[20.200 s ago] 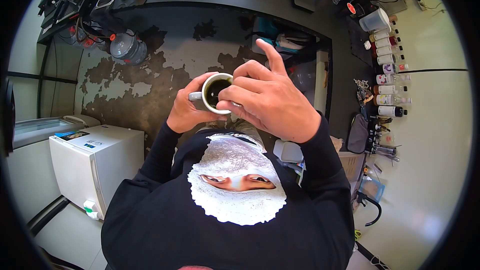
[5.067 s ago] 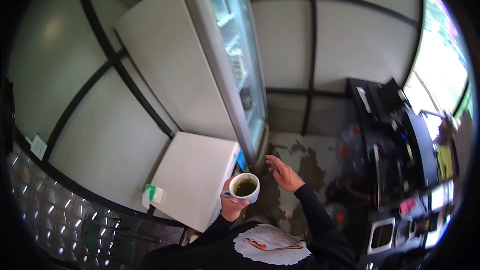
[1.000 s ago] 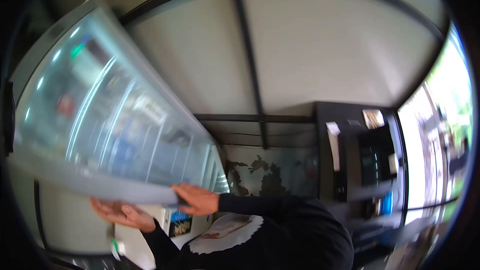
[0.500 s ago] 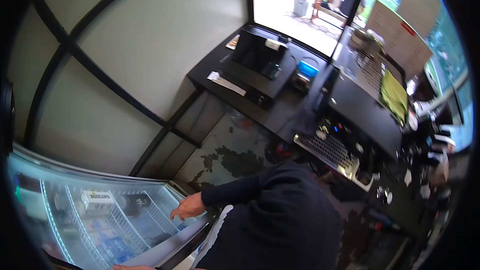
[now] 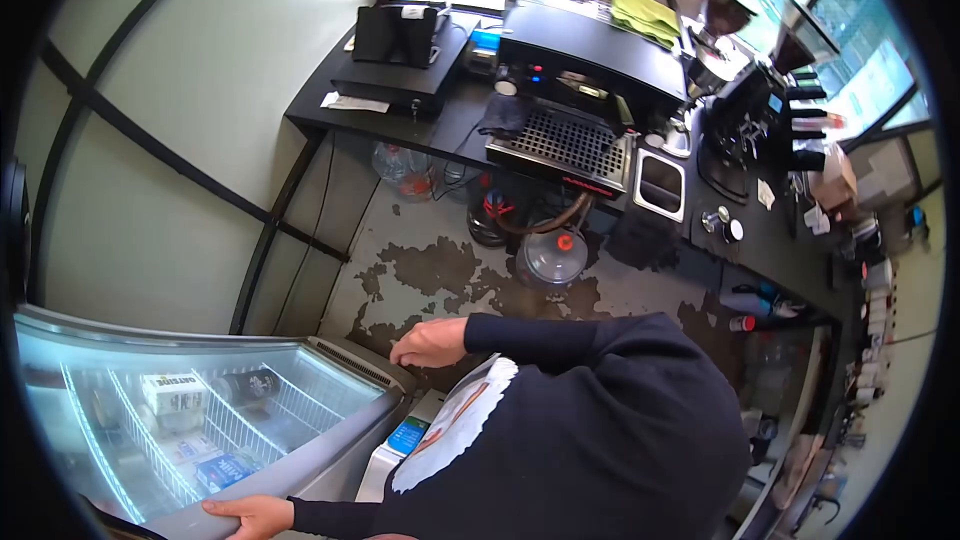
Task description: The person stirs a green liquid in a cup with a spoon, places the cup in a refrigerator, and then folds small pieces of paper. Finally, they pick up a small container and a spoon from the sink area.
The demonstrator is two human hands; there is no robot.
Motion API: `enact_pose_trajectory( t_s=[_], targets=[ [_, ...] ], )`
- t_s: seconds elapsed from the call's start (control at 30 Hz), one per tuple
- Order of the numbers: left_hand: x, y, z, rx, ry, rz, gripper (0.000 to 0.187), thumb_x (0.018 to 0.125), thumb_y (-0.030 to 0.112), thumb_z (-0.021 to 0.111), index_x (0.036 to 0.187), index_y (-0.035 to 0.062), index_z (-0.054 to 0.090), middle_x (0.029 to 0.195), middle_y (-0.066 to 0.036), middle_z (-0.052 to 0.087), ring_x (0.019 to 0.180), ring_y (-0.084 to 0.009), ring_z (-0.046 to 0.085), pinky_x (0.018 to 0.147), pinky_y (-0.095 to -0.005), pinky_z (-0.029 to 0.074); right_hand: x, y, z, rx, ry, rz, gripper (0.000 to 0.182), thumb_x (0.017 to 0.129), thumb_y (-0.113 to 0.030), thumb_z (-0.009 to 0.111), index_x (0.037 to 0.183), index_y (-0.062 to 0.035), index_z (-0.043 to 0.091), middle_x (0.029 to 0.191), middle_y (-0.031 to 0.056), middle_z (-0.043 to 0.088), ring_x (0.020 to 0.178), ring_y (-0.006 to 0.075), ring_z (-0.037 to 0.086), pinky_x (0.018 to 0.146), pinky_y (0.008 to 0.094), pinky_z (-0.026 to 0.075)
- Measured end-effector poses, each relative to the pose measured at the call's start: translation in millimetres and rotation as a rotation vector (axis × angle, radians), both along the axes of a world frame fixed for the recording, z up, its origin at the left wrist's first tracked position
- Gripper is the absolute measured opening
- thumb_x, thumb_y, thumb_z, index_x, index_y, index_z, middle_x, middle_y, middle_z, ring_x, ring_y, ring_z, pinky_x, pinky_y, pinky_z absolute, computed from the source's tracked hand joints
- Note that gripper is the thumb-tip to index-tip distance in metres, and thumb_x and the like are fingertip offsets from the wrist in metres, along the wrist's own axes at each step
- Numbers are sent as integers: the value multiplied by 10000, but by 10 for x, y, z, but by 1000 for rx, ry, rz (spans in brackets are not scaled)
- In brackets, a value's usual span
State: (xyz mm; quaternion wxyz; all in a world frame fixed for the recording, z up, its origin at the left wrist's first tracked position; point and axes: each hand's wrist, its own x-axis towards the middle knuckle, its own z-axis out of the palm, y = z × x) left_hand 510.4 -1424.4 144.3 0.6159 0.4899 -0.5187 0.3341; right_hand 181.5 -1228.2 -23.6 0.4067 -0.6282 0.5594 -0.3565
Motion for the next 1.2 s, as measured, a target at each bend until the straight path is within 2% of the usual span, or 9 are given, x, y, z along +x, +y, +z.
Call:
enact_pose_trajectory(
  t_s=[0.2, 0.27, 0.33, 0.5, 0.73, 0.87, 0.97, 1.1, 1.2],
  targets=[
    [-627, 250, 224, -166, 187, -483, 1001, 1010, 506, 706, 1654, -57, 185, 1689, -349, 174, 1538, -522, 211, 1241, -611, 185, -214, 1143, 191, -51, 83, -209, 478, 1045, -100, 474, 1522, -121, 450, 1288, 156, 718, 1112, 387, 696, 976, 474, 542],
    [-973, 452, 280, -214, 50, -691, 627, 1037, 130, 691, 1532, -67, 360, 1600, -254, 401, 1420, -344, 500, 1173, -452, 437, -205, 1575, 292, -249, 132, -480, 545, 1016, -65, 487, 1556, -111, 425, 1406, 193, 639, 1140, 403, 688, 1022, 475, 538],
    [-1567, 901, 117, 3, 85, -1126, 459, 1069, 159, 630, 1423, -67, 445, 1529, -247, 490, 1401, -344, 534, 1180, -452, 431, -199, 2030, 480, -208, -2, -538, 530, 1057, -141, 487, 1578, -104, 398, 1435, 180, 621, 1163, 357, 682, 1031, 450, 534],
    [-2799, 2981, -291, 607, -315, -1914, 896, 1029, 677, 536, 1510, -74, 444, 1543, -240, 519, 1449, -363, 493, 1251, -501, 321, -55, 3282, 554, -309, -598, -637, 707, 1145, -512, 392, 1704, -131, 188, 1638, 141, 442, 1340, 238, 575, 1129, 398, 461],
    [-3156, 5863, -817, 654, -904, -2537, 847, 1086, 665, 218, 1684, 67, 267, 1744, -252, 211, 1629, -464, 123, 1279, -620, 33, 148, 4911, 904, -779, -942, -1099, 880, 1078, -734, 210, 1728, -189, -24, 1792, 50, 122, 1630, 273, 199, 1266, 448, 259],
    [-3275, 6696, -948, 1093, -591, -2882, 865, 1093, 654, 304, 1695, 41, 203, 1772, -152, 185, 1618, -351, 207, 1290, -559, 163, 201, 5663, 1007, -948, -309, -1577, 712, 1149, -568, 268, 1708, -128, 219, 1747, 146, 201, 1530, 292, 393, 1226, 463, 336],
    [-3595, 6902, -828, 2449, -1196, -2741, 783, 1112, 635, 324, 1660, 77, 304, 1668, -187, 360, 1429, -327, 499, 1106, -416, 487, 339, 6184, 823, -662, -97, -1387, 446, 1130, -373, 523, 1348, -23, 693, 1540, 208, 442, 1358, 320, 532, 1142, 459, 418],
    [-4020, 7412, -1499, 1786, -2205, -2688, 560, 1164, 445, 355, 1590, 83, 399, 1544, -164, 504, 1371, -298, 554, 1099, -383, 500, 383, 6898, 524, -242, -335, -1601, 466, 1070, -445, 606, 1291, -45, 695, 1240, 159, 683, 1192, 298, 641, 1029, 410, 505],
    [-4201, 7813, -2046, -153, -2111, -2985, 420, 1054, 173, 553, 1450, 40, 501, 1445, -180, 577, 1263, -359, 636, 1086, -431, 516, 431, 7246, 110, -136, -309, -1776, 621, 1031, -599, 601, 1377, -83, 598, 1181, 168, 721, 1093, 300, 700, 959, 396, 548]
  ],
)
